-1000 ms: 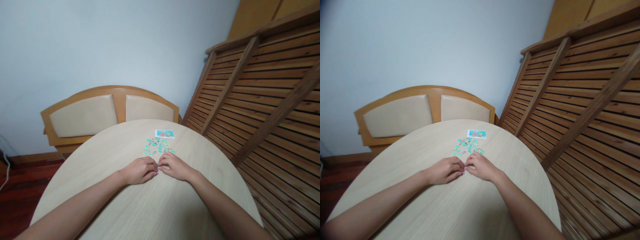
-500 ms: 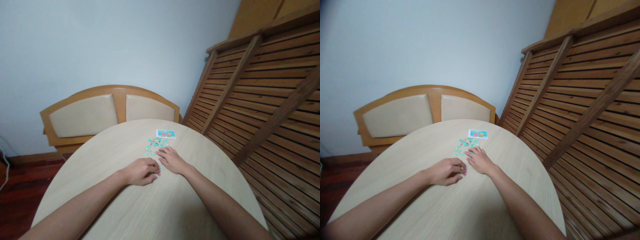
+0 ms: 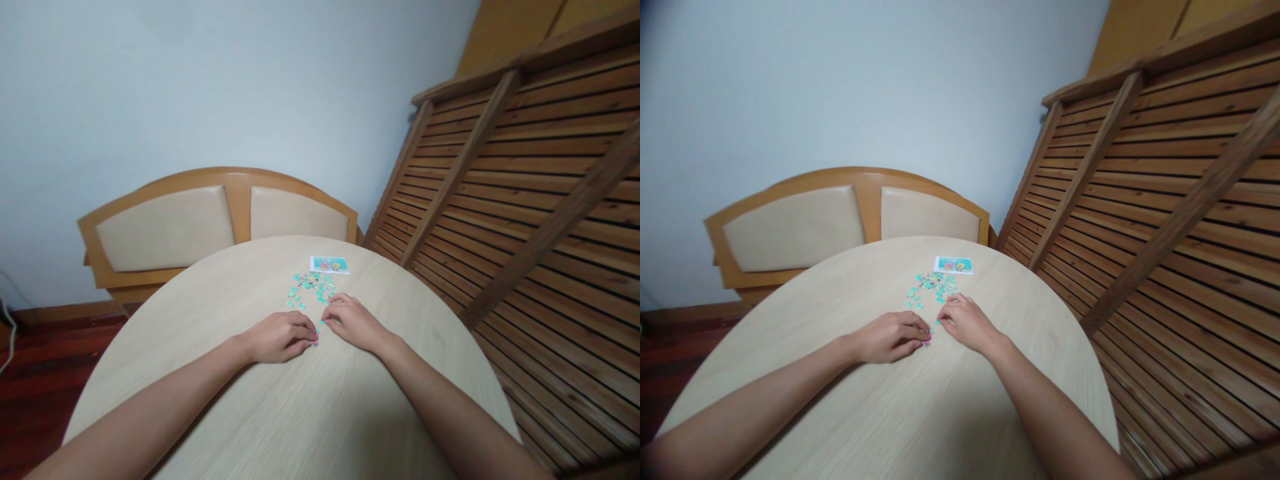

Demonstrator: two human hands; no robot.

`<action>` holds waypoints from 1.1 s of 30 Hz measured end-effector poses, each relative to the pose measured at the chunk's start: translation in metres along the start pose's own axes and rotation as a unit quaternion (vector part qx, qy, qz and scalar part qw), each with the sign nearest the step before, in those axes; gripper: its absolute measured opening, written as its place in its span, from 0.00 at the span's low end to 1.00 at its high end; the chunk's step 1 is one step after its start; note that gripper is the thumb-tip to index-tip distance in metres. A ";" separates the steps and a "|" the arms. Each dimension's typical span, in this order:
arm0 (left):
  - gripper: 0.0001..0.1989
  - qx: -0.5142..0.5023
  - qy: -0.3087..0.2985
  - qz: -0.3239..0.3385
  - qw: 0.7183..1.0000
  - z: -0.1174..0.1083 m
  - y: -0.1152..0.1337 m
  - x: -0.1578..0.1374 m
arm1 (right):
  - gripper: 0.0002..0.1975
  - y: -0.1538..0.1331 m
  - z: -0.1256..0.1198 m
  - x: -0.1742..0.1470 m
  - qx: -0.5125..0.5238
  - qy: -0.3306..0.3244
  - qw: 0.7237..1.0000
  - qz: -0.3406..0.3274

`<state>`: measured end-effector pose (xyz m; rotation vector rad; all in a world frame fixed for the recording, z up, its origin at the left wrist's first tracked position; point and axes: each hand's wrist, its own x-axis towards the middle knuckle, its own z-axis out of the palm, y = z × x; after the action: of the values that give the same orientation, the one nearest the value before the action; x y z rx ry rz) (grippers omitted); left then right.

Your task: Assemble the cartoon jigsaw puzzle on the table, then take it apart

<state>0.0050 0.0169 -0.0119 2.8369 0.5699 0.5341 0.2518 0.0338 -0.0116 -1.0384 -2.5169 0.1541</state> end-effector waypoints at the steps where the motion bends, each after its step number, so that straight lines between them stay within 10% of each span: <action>1: 0.12 0.001 0.005 -0.006 1.000 0.000 0.000 0.001 | 0.06 0.000 0.000 0.000 0.007 0.000 1.000 -0.001; 9: 0.09 0.027 0.082 -0.114 0.990 0.014 -0.004 0.006 | 0.11 -0.001 0.005 -0.001 0.078 0.009 0.997 0.025; 33: 0.09 0.036 0.086 -0.157 0.983 0.019 -0.001 0.007 | 0.07 -0.011 0.001 -0.001 0.088 -0.026 0.990 0.107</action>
<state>0.0182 0.0187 -0.0269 2.7025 1.0661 0.7122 0.2450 0.0248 -0.0097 -1.2417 -2.3796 0.4623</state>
